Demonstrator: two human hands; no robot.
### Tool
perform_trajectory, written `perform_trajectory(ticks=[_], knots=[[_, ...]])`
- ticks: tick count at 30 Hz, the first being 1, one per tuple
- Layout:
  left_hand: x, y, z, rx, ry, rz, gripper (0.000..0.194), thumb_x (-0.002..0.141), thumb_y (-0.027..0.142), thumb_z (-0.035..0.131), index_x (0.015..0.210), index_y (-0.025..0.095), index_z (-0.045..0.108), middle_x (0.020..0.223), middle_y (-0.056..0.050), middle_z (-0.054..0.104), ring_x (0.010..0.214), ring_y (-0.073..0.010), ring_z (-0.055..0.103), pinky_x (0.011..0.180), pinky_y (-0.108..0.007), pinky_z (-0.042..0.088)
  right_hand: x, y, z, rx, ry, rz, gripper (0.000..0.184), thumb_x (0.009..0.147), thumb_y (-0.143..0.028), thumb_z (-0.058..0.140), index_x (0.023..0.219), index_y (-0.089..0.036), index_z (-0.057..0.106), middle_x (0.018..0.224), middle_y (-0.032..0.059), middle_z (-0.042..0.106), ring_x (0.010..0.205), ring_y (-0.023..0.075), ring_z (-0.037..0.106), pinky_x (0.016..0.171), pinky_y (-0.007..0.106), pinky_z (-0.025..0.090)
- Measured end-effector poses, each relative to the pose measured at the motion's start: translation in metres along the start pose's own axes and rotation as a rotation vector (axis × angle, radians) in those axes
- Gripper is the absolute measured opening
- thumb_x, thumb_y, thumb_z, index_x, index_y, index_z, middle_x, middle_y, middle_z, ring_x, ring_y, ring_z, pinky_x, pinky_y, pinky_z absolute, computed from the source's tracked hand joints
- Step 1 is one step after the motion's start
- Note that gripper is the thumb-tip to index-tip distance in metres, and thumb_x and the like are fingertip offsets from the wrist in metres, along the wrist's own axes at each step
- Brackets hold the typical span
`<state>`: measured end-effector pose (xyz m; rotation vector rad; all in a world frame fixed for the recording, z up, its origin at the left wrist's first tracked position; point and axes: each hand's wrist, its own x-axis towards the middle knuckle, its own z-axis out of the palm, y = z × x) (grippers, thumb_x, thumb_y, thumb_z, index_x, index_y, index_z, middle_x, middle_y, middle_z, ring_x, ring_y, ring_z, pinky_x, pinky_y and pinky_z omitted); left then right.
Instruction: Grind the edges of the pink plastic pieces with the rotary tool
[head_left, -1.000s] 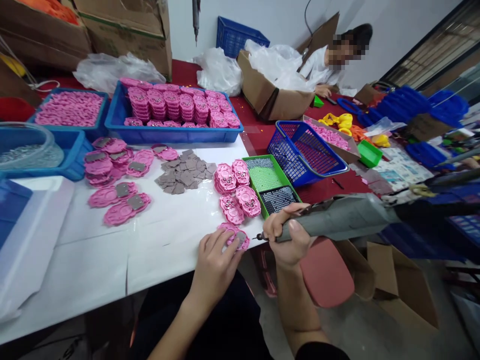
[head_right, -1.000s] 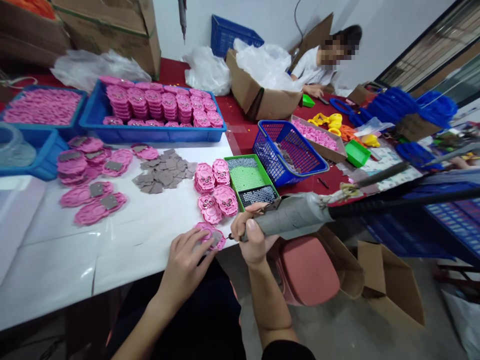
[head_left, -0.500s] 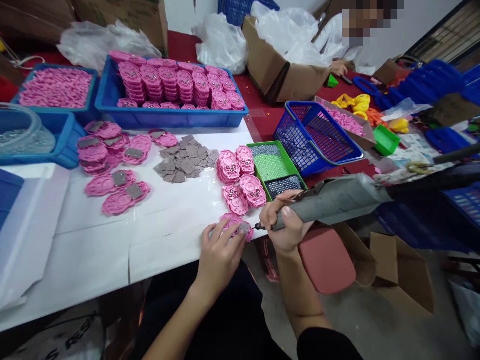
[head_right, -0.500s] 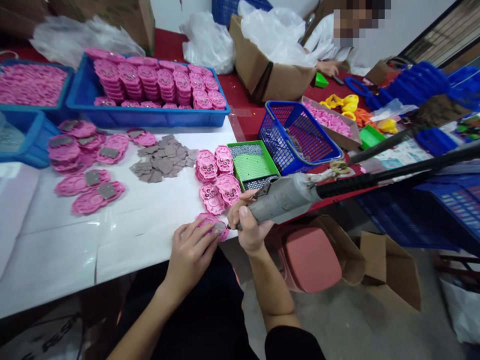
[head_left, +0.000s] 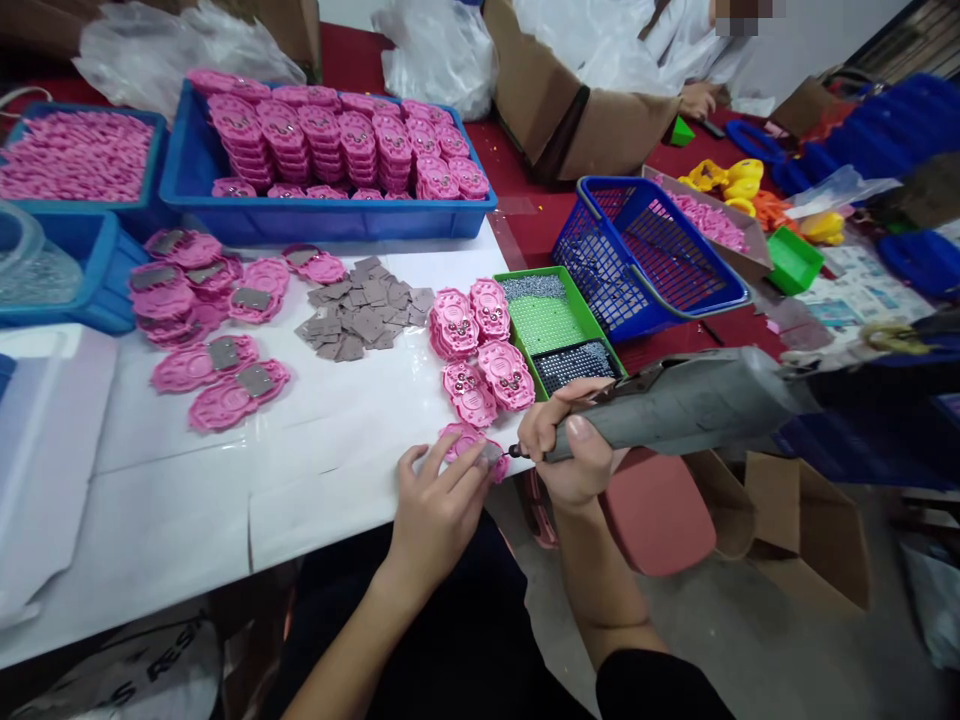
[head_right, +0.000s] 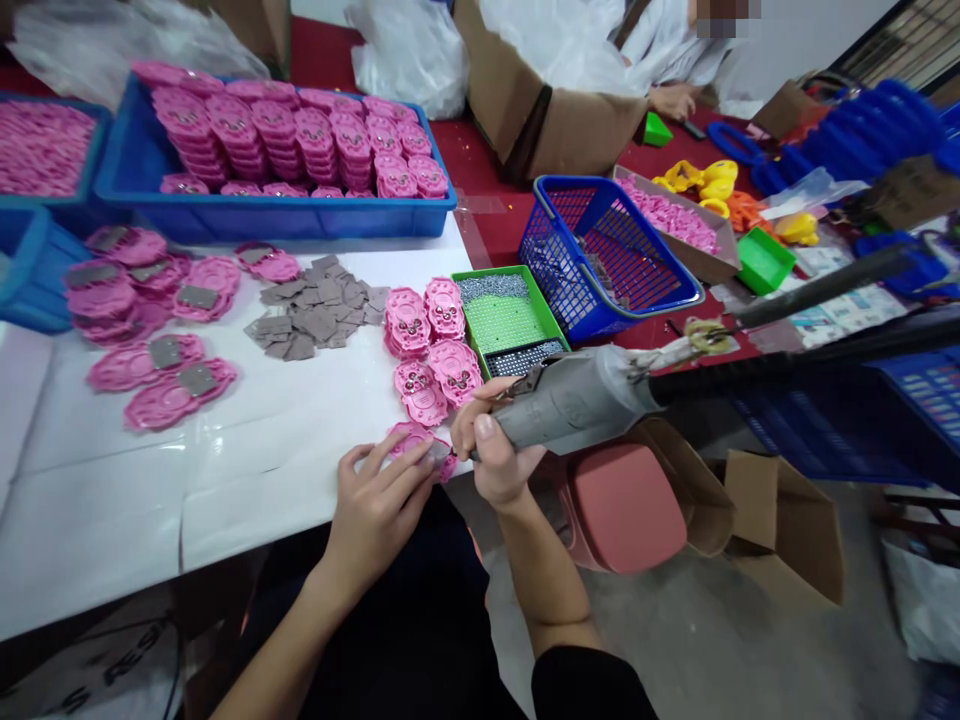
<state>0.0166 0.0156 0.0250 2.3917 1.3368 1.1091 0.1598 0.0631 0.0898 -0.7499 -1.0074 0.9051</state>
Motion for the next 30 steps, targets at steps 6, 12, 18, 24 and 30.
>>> perform_trajectory(ticks=[6,12,18,24,30], knots=[[-0.0003,0.0000,-0.0016,0.013,-0.011,0.015,0.010,0.098,0.015,0.064,0.106,0.020,0.069,0.122,-0.005,0.077,0.121,-0.0323,0.068,0.097,-0.048,0.037,0.0003,-0.0008,0.0003,-0.037,0.004,0.009,0.013,0.085,-0.029,0.061,0.097,-0.024,0.058,0.049,-0.0114,0.049,0.033,0.0092,0.042,0.037,0.024,0.039],[-0.0015,-0.0009,-0.0029,0.017,-0.020,0.021,0.012,0.098,0.015,0.063,0.107,0.021,0.069,0.120,-0.006,0.078,0.121,-0.0316,0.068,0.099,-0.049,0.037,0.0021,-0.0020,0.0012,-0.081,0.033,0.027,0.016,0.084,-0.035,0.063,0.094,-0.025,0.055,0.047,-0.0122,0.047,0.032,0.0091,0.040,0.035,0.024,0.039],[-0.0027,-0.0010,-0.0042,0.010,-0.045,0.023,0.013,0.098,0.014,0.061,0.106,0.022,0.069,0.121,-0.005,0.078,0.123,-0.0315,0.067,0.103,-0.050,0.036,0.0028,-0.0029,0.0010,-0.045,0.006,0.014,0.014,0.085,-0.032,0.062,0.096,-0.025,0.057,0.048,-0.0117,0.048,0.032,0.0090,0.040,0.035,0.023,0.038],[-0.0038,-0.0007,-0.0037,0.014,-0.062,0.026,0.013,0.096,0.011,0.060,0.099,0.021,0.068,0.124,-0.006,0.077,0.126,-0.0320,0.065,0.105,-0.051,0.037,0.0019,-0.0021,-0.0003,-0.003,-0.002,0.005,0.013,0.085,-0.029,0.060,0.098,-0.026,0.060,0.049,-0.0111,0.049,0.033,0.0088,0.040,0.036,0.023,0.038],[-0.0043,-0.0023,-0.0034,0.020,-0.069,0.038,0.012,0.098,0.013,0.060,0.101,0.021,0.068,0.125,-0.005,0.076,0.127,-0.0313,0.065,0.106,-0.052,0.037,0.0014,-0.0035,0.0020,-0.046,0.004,0.012,0.014,0.084,-0.033,0.062,0.095,-0.027,0.058,0.048,-0.0116,0.047,0.032,0.0092,0.038,0.034,0.023,0.038]])
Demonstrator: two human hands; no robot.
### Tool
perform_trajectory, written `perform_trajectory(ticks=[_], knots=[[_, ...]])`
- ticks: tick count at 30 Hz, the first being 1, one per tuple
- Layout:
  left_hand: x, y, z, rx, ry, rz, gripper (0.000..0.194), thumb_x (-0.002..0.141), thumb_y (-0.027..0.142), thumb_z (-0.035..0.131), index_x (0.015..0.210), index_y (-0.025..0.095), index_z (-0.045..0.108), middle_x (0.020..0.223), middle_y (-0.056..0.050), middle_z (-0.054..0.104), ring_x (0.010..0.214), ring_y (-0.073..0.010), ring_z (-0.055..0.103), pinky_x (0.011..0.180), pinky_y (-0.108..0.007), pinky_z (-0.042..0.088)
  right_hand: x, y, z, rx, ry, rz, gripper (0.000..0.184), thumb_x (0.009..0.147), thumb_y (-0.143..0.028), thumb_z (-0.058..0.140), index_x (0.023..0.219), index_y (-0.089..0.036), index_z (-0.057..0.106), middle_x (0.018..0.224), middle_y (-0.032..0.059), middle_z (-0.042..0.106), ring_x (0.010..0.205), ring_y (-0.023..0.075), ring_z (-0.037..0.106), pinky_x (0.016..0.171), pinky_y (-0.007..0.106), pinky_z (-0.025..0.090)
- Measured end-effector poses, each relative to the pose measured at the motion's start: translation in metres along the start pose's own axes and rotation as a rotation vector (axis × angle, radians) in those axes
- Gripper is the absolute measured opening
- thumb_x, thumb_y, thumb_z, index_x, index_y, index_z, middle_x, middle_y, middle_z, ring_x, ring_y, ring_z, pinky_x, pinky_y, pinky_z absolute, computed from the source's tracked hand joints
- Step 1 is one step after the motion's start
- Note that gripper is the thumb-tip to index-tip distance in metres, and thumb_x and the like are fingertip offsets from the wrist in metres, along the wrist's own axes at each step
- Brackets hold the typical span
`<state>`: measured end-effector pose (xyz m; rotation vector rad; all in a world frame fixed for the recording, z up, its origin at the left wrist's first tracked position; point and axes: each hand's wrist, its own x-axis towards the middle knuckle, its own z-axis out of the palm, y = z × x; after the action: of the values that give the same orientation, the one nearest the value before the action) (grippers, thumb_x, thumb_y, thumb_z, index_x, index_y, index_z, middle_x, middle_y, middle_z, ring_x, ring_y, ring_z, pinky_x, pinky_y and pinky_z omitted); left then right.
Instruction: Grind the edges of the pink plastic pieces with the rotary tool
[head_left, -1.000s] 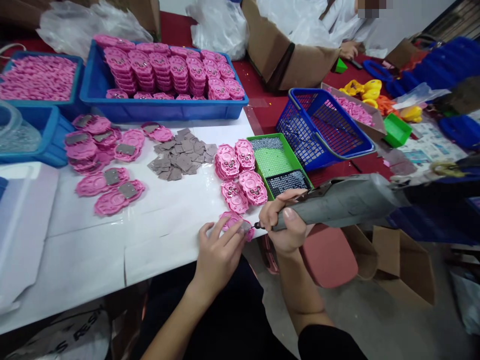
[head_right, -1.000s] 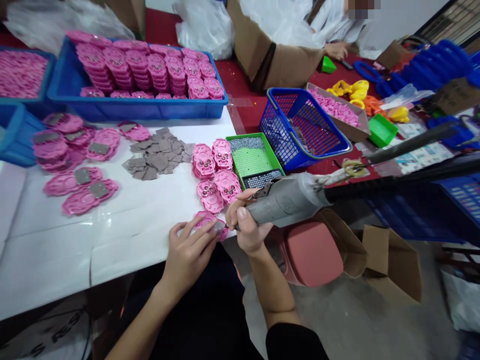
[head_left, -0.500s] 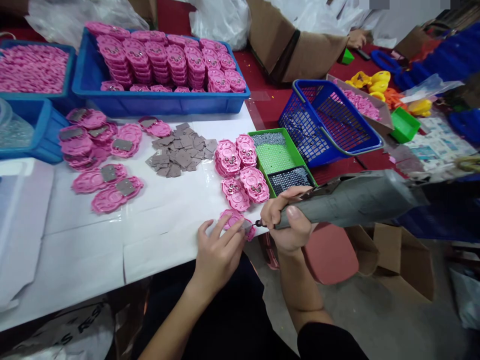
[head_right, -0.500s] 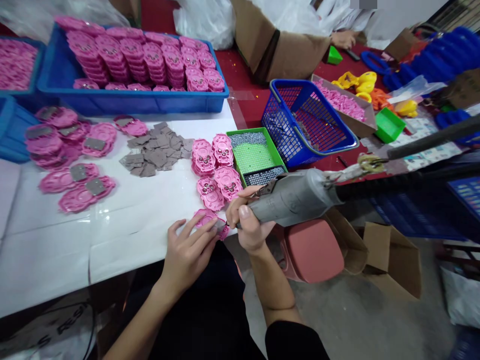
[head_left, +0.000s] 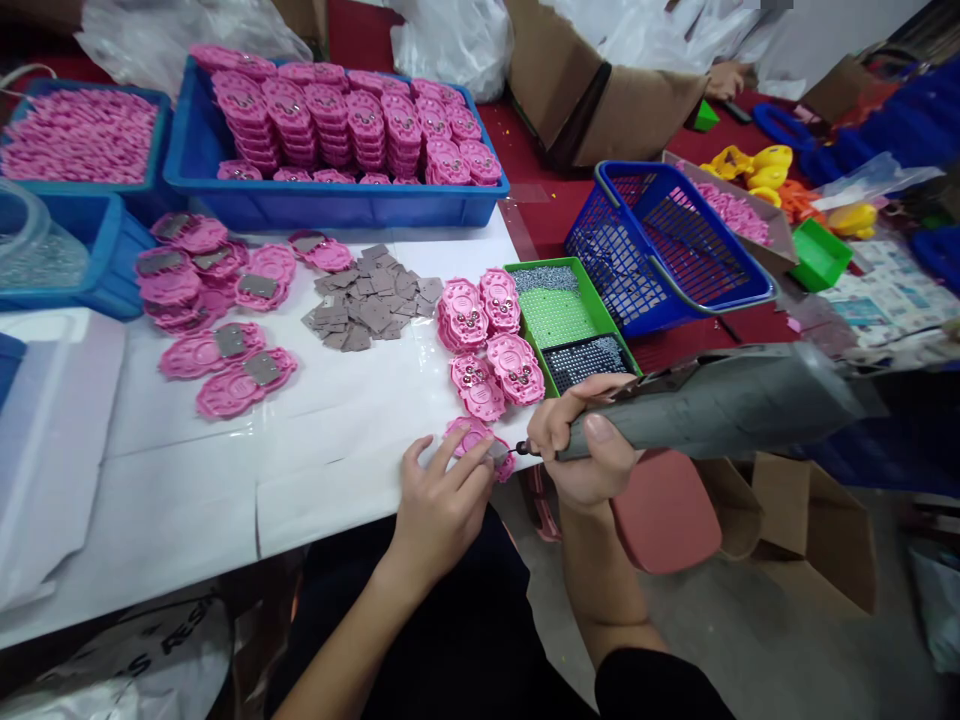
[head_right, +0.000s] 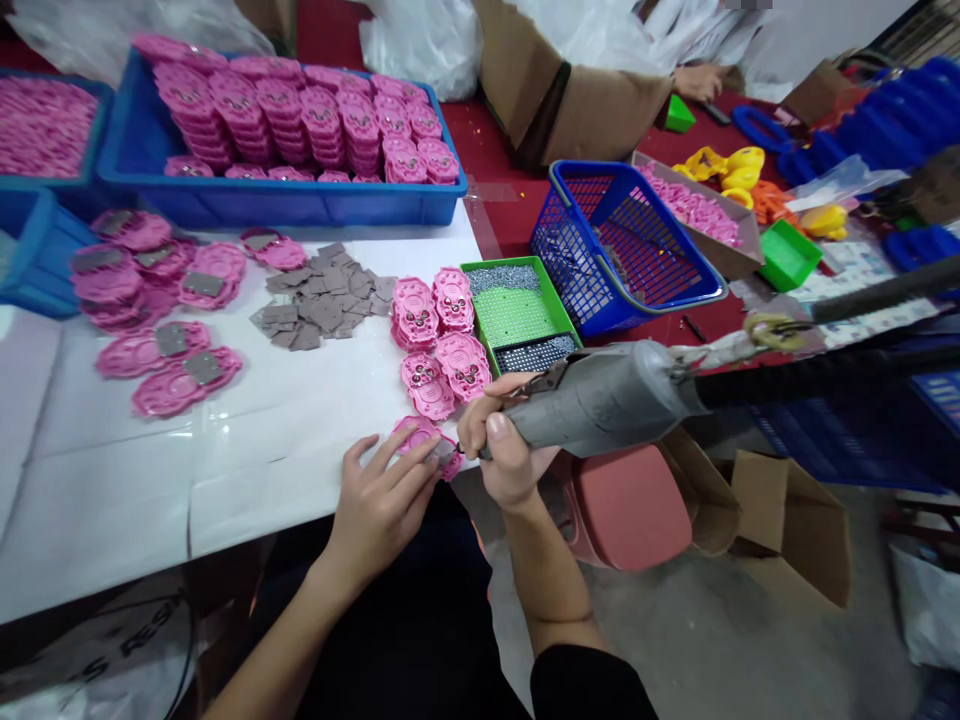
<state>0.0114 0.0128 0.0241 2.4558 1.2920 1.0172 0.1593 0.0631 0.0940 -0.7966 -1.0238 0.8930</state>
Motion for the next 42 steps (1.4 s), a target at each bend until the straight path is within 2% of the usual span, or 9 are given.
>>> perform_trajectory(ticks=[12,25,31,36,42], knots=[[-0.002,-0.001,0.002,0.003,0.007,0.005,0.015,0.097,0.011,0.059,0.105,0.021,0.067,0.127,-0.006,0.075,0.127,-0.0321,0.065,0.105,-0.052,0.036,-0.004,0.000,0.003,-0.019,-0.017,0.045,0.017,0.084,-0.036,0.062,0.095,-0.026,0.055,0.047,-0.0119,0.047,0.032,0.0096,0.039,0.035,0.024,0.038],[-0.001,0.000,0.001,0.005,0.011,0.000,0.014,0.098,0.012,0.060,0.106,0.021,0.067,0.128,-0.006,0.075,0.126,-0.0306,0.066,0.106,-0.050,0.035,-0.005,0.001,0.002,0.047,-0.031,-0.006,0.012,0.086,-0.027,0.059,0.098,-0.025,0.059,0.050,-0.0111,0.049,0.035,0.0092,0.041,0.037,0.023,0.039],[-0.001,-0.001,0.001,0.012,0.017,0.007,0.013,0.098,0.013,0.061,0.107,0.020,0.068,0.127,-0.007,0.075,0.125,-0.0307,0.066,0.107,-0.050,0.035,-0.007,0.002,0.002,0.015,-0.035,0.010,0.013,0.086,-0.031,0.061,0.097,-0.025,0.056,0.049,-0.0118,0.048,0.033,0.0092,0.040,0.038,0.023,0.039],[-0.001,0.000,0.002,0.020,0.036,0.010,0.012,0.098,0.014,0.060,0.106,0.020,0.068,0.125,-0.006,0.076,0.123,-0.0303,0.067,0.106,-0.050,0.035,-0.007,0.002,0.004,0.025,-0.069,-0.014,0.010,0.089,-0.028,0.060,0.099,-0.026,0.058,0.050,-0.0115,0.048,0.035,0.0089,0.039,0.039,0.023,0.039],[0.002,0.001,0.001,0.044,0.056,0.029,0.010,0.098,0.013,0.060,0.103,0.019,0.067,0.122,-0.005,0.077,0.120,-0.0305,0.069,0.104,-0.049,0.036,-0.017,0.008,-0.003,-0.073,-0.118,-0.027,0.013,0.091,-0.036,0.061,0.103,-0.032,0.059,0.054,-0.0096,0.047,0.038,0.0114,0.040,0.040,0.028,0.039]])
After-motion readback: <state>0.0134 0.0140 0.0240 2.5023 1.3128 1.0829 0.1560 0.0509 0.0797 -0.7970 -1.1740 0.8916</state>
